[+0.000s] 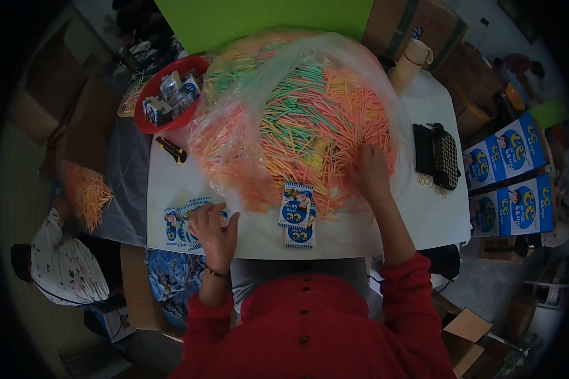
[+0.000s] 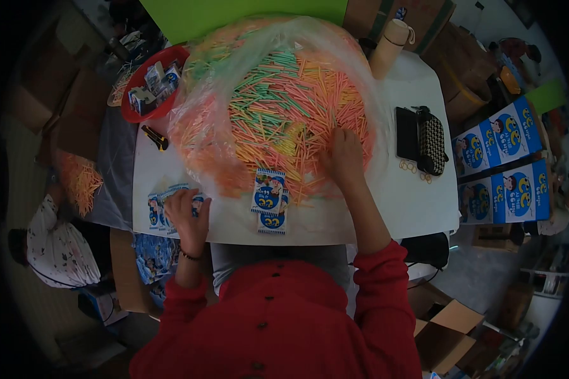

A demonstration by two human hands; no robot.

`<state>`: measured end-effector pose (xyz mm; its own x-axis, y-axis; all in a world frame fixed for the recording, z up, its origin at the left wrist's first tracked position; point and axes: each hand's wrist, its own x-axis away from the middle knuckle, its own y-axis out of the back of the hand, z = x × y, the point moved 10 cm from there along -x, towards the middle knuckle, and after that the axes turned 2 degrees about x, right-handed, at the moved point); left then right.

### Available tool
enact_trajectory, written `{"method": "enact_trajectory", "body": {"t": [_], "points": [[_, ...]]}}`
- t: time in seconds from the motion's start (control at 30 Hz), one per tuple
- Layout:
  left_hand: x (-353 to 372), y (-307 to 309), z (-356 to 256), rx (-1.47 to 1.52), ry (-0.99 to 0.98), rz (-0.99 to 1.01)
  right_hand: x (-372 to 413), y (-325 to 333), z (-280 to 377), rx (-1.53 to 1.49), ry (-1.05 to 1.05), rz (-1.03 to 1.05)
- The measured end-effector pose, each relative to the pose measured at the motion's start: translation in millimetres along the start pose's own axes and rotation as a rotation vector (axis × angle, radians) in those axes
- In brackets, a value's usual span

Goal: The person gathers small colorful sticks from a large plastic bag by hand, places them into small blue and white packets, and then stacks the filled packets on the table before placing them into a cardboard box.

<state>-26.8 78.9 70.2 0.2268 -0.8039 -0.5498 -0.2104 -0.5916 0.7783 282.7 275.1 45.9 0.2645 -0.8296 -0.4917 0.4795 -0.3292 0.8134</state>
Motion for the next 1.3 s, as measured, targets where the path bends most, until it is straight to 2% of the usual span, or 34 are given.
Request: {"method": "enact_trajectory", "body": {"t": [0.07,0.13,0.2,0.27,0.33,0.4,0.43,0.5,0.53,0.6,0.73,0.8,0.93,1.0,1.03,1.1,1.13,1.17,1.2,1.23,1.27,1.3], "points": [[-4.5,-30.3,-27.3,0.185,0.005,0.121,-5.2,-17.5,3.6,0.069,0.001,0.068],[-6.8,-55.3,-53.6,0.194,-0.005,0.199,-6.0,-31.1,4.8,0.142,-0.003,0.136],[-4.8,-81.2,-64.6,0.220,0.011,0.243,-2.4,-44.1,12.0,0.160,0.083,0.218],[-5.7,-98.7,-68.1,0.252,0.025,0.278,4.6,-49.2,2.3,0.148,0.075,0.194],[-5.9,-107.2,-66.0,0.407,0.085,0.280,6.4,-44.9,-3.7,0.132,0.078,0.180],[-5.1,-115.4,-61.0,0.431,0.099,0.306,8.7,-34.8,-7.3,-0.089,0.031,0.150],[-3.6,-118.9,-58.6,0.451,0.106,0.335,10.6,-28.1,-5.1,-0.090,0.031,0.153],[-2.9,-120.1,-56.7,0.485,0.111,0.357,13.4,-4.9,-1.0,-0.425,0.019,0.088],[-2.8,-121.6,-57.4,0.521,0.116,0.381,20.2,-4.1,1.0,-0.424,0.017,0.086],[-2.0,-120.2,-58.9,0.543,0.105,0.388,44.1,-16.0,-29.9,-0.915,-0.402,0.006],[2.4,-118.3,-67.1,0.508,0.033,0.386,73.7,-41.4,-36.1,-0.976,-0.395,-0.114],[1.7,-118.2,-68.5,0.504,0.038,0.399,81.6,-64.4,-34.2,-1.192,-0.490,0.008],[2.4,-118.4,-68.1,0.500,0.005,0.391,72.7,-60.9,-29.1,-0.997,-0.456,0.132],[-2.6,-112.3,-72.4,0.501,-0.052,0.339,50.1,-23.0,-6.0,-0.564,-0.054,-0.076],[-6.1,-104.7,-76.9,0.501,-0.106,0.290,43.5,-21.2,-6.8,-0.565,-0.054,-0.076],[-13.5,-92.9,-82.3,0.462,-0.123,0.248,30.8,-29.0,-25.1,-0.584,-0.248,0.022],[-17.7,-84.5,-84.9,0.424,-0.138,0.206,22.7,-23.8,-26.4,-0.586,-0.246,0.022],[-20.5,-81.6,-84.6,0.423,-0.137,0.204,18.6,-29.5,-35.5,-0.597,-0.354,0.119],[-23.9,-77.6,-81.7,0.509,-0.112,0.186,20.3,-36.8,-45.3,-0.606,-0.461,0.216],[-26.0,-75.0,-78.9,0.594,-0.087,0.168,19.3,-33.6,-50.4,-0.604,-0.459,0.215],[-24.5,-77.5,-77.3,0.595,-0.087,0.164,30.9,-52.9,-56.8,-0.944,-0.661,0.354],[-17.2,-102.6,-56.0,1.006,0.250,0.288,43.3,-69.1,-47.1,-1.285,-0.861,0.498]]}}
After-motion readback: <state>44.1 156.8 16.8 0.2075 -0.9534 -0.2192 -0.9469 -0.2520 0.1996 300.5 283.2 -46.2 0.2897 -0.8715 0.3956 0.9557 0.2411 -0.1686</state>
